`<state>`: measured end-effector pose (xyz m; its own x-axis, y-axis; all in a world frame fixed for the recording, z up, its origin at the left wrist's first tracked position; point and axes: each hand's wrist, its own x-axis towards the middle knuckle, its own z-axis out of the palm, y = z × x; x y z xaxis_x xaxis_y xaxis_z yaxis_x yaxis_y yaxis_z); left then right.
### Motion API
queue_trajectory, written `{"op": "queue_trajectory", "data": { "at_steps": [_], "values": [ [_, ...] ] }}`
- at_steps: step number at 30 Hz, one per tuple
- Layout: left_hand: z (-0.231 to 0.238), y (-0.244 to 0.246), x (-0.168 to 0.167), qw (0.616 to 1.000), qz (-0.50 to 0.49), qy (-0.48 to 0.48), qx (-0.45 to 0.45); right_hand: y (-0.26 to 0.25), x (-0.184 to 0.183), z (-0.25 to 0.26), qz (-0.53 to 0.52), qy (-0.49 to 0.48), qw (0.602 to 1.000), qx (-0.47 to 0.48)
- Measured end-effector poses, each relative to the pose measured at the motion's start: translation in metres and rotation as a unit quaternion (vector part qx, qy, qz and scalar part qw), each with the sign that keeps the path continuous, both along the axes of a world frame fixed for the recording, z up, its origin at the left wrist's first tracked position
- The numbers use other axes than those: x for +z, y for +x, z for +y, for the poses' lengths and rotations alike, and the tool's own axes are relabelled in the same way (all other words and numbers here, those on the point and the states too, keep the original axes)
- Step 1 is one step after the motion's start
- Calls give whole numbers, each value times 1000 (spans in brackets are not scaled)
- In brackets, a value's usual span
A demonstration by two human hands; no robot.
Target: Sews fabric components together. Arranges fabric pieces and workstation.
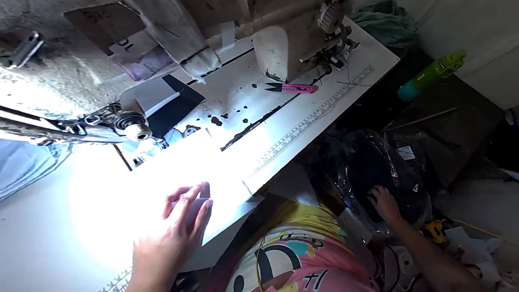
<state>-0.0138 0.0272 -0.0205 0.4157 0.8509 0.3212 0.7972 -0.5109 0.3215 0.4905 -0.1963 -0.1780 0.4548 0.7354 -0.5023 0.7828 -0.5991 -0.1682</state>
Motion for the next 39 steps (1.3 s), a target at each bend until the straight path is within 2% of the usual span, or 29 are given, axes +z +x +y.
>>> {"op": "queue_trajectory", "data": {
  "at_steps": [3,6,9,11,12,13,14,16,17,18,19,20,22,23,25,26,28,30,32,35,39],
  "values": [
    [-3,-2,0,1000,-7,8,4,10,9,7,27,7,1000,12],
    [-9,0,5,1000,-14,-1,9,19,36,22,33,126,991,-20],
    [-7,-1,5,1000,-23,12,13,12,98,79,20,308,951,-31],
    [-4,0,6,1000,-28,4,8,-17,160,121,72,346,934,52],
    [-2,1,6,999,-34,1,6,-36,192,137,141,328,925,127],
    [-2,2,6,999,-40,5,3,-58,220,152,237,294,900,218],
    [-2,4,5,999,-44,9,-3,-80,241,167,336,254,847,323],
    [-4,8,4,998,-53,22,-18,-132,263,205,475,153,707,501],
    [-6,9,4,998,-55,28,-24,-161,266,225,493,107,667,548],
    [-8,10,5,998,-56,31,-29,-189,266,245,485,67,664,565],
    [-9,11,7,997,-58,35,-32,-214,262,264,451,47,689,565],
    [-11,11,9,997,-59,39,-34,-236,253,281,394,63,731,554],
    [-12,11,11,996,-59,60,-28,-270,231,299,249,185,802,510],
    [-13,10,11,996,-57,61,-24,-280,218,302,196,275,807,485],
    [-13,9,9,996,-59,58,-15,-283,198,300,179,431,754,462],
    [-13,10,8,996,-64,57,-12,-277,194,293,200,453,727,476],
    [-13,10,8,996,-76,51,-11,-257,196,273,224,373,723,537],
    [-12,10,8,995,-88,41,-13,-240,190,254,169,307,744,570],
    [-11,11,7,995,-98,28,-13,-229,174,241,99,351,747,556],
    [-11,11,7,994,-105,9,-9,-211,163,232,12,425,724,543],
    [-11,10,6,994,-110,6,-7,-189,143,231,-78,521,650,548]
  ]
}}
